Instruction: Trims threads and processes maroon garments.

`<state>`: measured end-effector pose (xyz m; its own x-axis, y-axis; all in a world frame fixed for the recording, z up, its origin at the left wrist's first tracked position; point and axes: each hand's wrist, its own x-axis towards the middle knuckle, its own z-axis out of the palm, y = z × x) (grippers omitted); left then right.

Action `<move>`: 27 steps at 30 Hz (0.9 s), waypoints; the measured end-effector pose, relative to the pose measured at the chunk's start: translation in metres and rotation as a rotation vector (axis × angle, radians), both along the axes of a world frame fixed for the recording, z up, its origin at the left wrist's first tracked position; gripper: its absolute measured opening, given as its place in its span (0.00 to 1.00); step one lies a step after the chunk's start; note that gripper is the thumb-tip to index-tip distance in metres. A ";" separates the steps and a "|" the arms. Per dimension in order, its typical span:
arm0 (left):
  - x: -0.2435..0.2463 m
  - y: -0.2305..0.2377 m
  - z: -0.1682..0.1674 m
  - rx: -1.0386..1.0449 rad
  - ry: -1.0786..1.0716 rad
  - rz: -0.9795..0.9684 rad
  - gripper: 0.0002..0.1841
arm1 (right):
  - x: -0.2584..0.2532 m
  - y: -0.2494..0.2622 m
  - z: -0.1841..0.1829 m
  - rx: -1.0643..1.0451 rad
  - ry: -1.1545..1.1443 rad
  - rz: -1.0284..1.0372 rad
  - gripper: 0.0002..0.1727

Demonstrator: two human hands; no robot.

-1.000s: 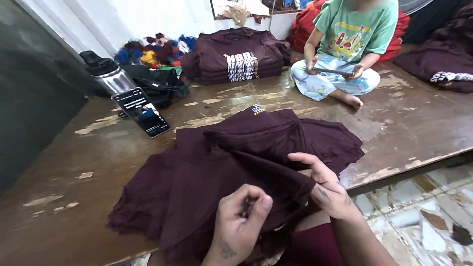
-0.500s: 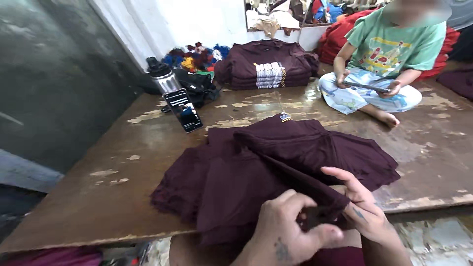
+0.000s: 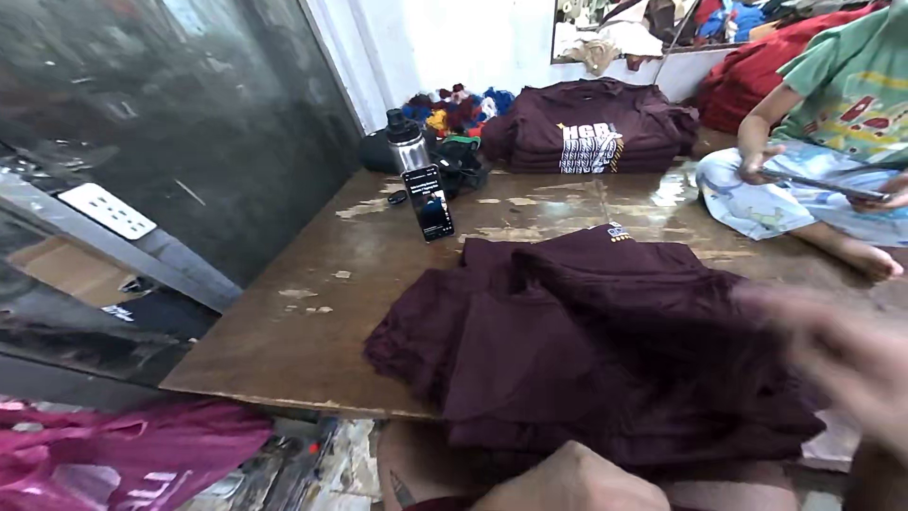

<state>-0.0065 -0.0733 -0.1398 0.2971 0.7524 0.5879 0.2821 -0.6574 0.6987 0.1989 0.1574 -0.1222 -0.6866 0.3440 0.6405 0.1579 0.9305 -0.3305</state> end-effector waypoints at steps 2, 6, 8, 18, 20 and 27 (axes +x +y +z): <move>-0.018 -0.008 -0.008 -0.010 0.066 0.167 0.23 | 0.013 0.077 -0.006 -0.060 0.110 -0.250 0.24; -0.067 0.009 -0.025 -0.155 -0.221 0.794 0.12 | 0.012 0.069 -0.005 -0.550 -0.234 -0.443 0.27; -0.078 0.017 -0.032 -0.165 -0.593 0.812 0.07 | 0.006 0.051 -0.026 -0.626 -0.328 -0.242 0.38; -0.082 0.006 -0.030 -0.135 -0.728 0.648 0.10 | -0.030 -0.007 0.011 -0.852 0.104 0.928 0.39; -0.083 0.004 -0.026 -0.128 -0.738 0.658 0.11 | -0.030 0.007 0.015 -0.482 0.017 0.636 0.34; -0.130 -0.007 0.000 -0.169 -0.442 0.948 0.10 | -0.029 -0.089 -0.004 -0.084 -0.474 0.611 0.34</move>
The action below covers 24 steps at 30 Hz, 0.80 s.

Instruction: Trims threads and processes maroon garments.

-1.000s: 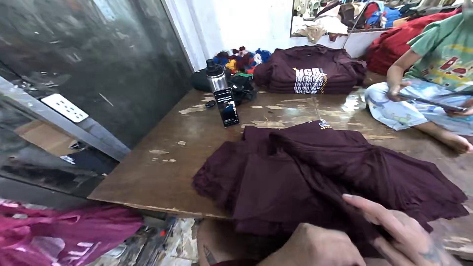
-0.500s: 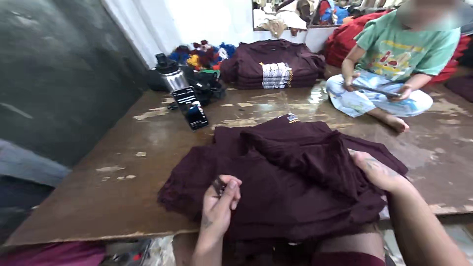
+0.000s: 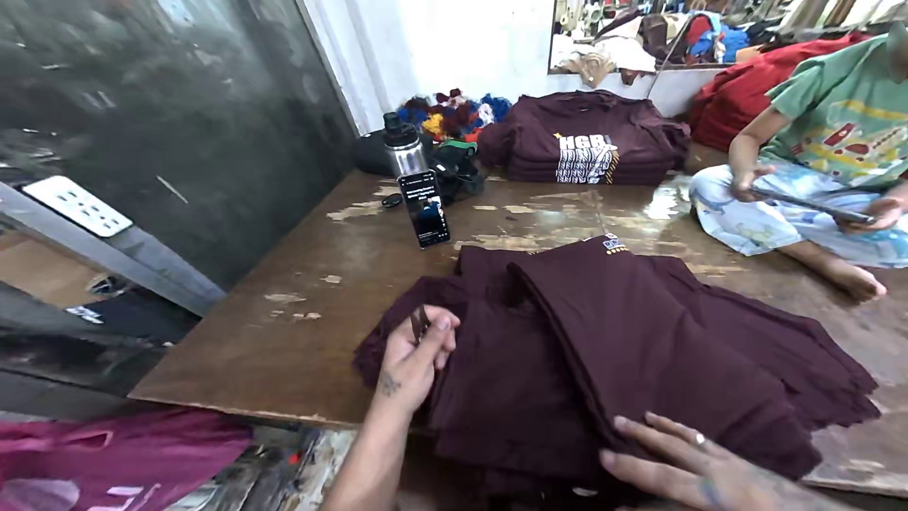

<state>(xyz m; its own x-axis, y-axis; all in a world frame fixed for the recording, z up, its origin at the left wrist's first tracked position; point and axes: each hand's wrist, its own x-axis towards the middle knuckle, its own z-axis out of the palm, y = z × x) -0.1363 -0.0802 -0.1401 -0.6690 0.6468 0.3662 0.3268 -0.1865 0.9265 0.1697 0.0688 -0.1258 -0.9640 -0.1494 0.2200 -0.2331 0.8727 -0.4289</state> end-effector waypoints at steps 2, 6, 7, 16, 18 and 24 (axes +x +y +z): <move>-0.031 0.009 -0.004 -0.118 0.016 0.025 0.11 | -0.008 0.020 0.036 -0.085 0.090 0.007 0.35; -0.088 0.044 -0.021 -0.452 0.218 0.180 0.14 | -0.076 0.076 0.063 0.155 0.153 -0.271 0.38; -0.096 0.052 -0.028 -0.550 0.271 0.230 0.16 | -0.099 0.086 0.064 0.184 0.014 -0.341 0.37; -0.127 0.055 -0.063 -0.833 0.341 0.316 0.19 | -0.278 0.138 -0.023 0.245 -0.715 -0.551 0.44; -0.130 0.057 -0.063 -0.861 0.345 0.305 0.19 | -0.287 0.140 -0.032 0.273 -0.705 -0.549 0.39; -0.139 0.060 -0.065 -0.935 0.374 0.272 0.19 | -0.286 0.152 -0.031 0.239 -0.711 -0.549 0.41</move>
